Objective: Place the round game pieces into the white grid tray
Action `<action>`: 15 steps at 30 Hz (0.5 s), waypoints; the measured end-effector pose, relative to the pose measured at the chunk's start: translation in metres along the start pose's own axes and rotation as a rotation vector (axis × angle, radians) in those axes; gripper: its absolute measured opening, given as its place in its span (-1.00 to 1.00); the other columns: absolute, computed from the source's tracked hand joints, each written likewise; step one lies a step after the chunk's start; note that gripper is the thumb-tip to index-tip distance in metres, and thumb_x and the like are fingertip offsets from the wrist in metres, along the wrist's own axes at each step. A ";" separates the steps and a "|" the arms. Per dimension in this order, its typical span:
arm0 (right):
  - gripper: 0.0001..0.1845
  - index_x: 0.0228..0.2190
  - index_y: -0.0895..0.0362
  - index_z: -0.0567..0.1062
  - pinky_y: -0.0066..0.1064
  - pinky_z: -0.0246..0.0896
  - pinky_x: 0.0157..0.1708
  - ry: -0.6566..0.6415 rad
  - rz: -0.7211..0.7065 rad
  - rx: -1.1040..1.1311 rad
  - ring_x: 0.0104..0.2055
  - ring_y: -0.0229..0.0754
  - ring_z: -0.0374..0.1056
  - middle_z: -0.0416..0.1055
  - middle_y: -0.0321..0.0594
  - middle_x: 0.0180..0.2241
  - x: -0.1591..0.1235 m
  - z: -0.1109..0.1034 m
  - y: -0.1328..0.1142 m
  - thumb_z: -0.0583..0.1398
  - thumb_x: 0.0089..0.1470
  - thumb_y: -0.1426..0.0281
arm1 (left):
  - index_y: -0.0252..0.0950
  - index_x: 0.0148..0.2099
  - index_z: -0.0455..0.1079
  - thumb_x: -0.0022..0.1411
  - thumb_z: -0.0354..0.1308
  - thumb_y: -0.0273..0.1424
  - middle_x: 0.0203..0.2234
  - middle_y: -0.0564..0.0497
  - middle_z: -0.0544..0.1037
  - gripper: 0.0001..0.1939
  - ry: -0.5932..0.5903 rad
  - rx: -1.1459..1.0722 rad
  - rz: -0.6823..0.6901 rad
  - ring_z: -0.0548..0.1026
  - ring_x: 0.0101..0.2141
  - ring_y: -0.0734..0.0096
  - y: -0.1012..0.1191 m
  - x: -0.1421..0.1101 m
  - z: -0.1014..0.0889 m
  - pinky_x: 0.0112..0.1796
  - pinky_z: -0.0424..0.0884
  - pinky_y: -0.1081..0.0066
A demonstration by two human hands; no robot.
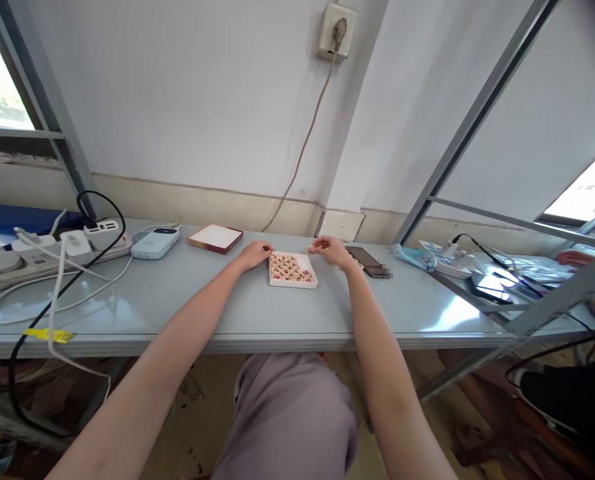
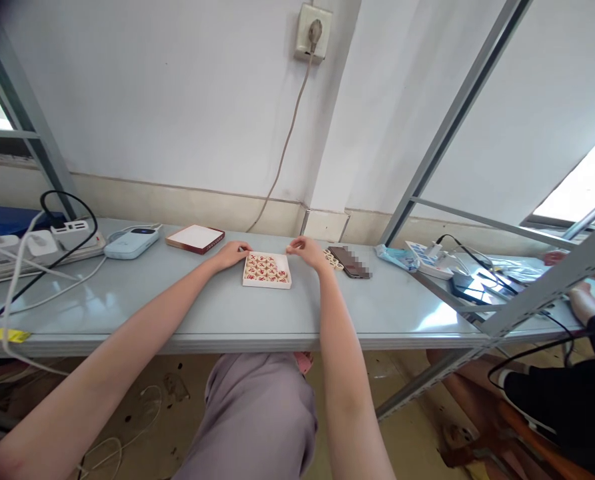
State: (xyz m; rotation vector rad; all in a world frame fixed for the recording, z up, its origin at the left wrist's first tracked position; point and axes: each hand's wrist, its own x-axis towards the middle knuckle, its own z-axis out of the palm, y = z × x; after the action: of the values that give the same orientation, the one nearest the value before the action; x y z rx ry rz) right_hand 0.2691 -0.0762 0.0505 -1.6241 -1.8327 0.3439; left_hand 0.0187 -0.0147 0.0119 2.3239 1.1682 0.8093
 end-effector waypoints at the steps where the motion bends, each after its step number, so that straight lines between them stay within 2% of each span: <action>1: -0.62 -0.26 0.16 0.45 -0.40 0.16 -0.30 0.064 0.023 0.039 -0.29 -0.19 0.33 0.46 -0.17 -0.32 0.001 -0.003 0.004 0.20 -0.09 0.17 | -0.30 -0.23 0.47 0.10 -0.01 -0.34 -0.23 -0.01 0.54 -0.73 0.000 -0.003 0.004 0.44 -0.24 0.34 0.001 -0.001 -0.001 -0.21 0.30 0.45; 3: -0.61 -0.24 0.15 0.43 -0.40 0.14 -0.33 0.174 0.081 0.034 -0.32 -0.20 0.34 0.47 -0.18 -0.33 0.002 -0.007 0.011 0.19 -0.08 0.17 | -0.30 -0.24 0.47 0.10 -0.01 -0.34 -0.23 -0.01 0.54 -0.73 -0.005 -0.009 0.015 0.43 -0.23 0.34 0.001 -0.002 -0.001 -0.21 0.30 0.46; 5: -0.63 -0.27 0.12 0.44 -0.37 0.12 -0.31 0.223 0.149 -0.054 -0.31 -0.18 0.34 0.47 -0.20 -0.32 0.003 -0.009 0.017 0.22 -0.12 0.17 | -0.30 -0.24 0.46 0.10 -0.01 -0.33 -0.22 -0.02 0.53 -0.73 -0.012 -0.011 0.016 0.43 -0.21 0.34 0.000 -0.001 -0.001 -0.19 0.30 0.46; 11: -0.81 -0.38 0.06 0.49 -0.16 -0.04 -0.09 0.145 0.321 -0.317 -0.16 -0.08 0.30 0.49 -0.23 -0.33 0.001 0.008 0.027 0.17 -0.04 0.24 | -0.29 -0.23 0.46 0.11 -0.02 -0.31 -0.21 -0.02 0.53 -0.72 -0.015 -0.014 0.029 0.43 -0.20 0.34 -0.006 0.003 0.001 -0.15 0.29 0.46; 13: -0.80 -0.37 0.05 0.51 -0.12 -0.08 -0.08 0.183 0.336 -0.412 -0.09 -0.03 0.24 0.47 -0.19 -0.28 0.001 0.013 0.029 0.15 -0.02 0.24 | -0.30 -0.23 0.46 0.11 -0.02 -0.32 -0.21 -0.02 0.53 -0.71 -0.015 -0.011 0.023 0.44 -0.21 0.34 -0.006 0.003 0.001 -0.15 0.29 0.46; 15: -0.76 -0.36 0.06 0.52 -0.11 -0.09 -0.08 0.256 0.294 -0.501 -0.04 0.01 0.18 0.43 -0.13 -0.20 0.000 0.015 0.029 0.13 -0.01 0.22 | -0.30 -0.22 0.46 0.11 -0.02 -0.33 -0.20 -0.03 0.53 -0.71 -0.012 -0.008 0.015 0.43 -0.19 0.33 -0.004 0.002 0.001 -0.15 0.29 0.45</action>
State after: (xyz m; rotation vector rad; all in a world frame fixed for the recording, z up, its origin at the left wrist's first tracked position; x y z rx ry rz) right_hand 0.2826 -0.0668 0.0225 -2.1702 -1.5608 -0.2156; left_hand 0.0177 -0.0108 0.0091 2.3304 1.1423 0.8031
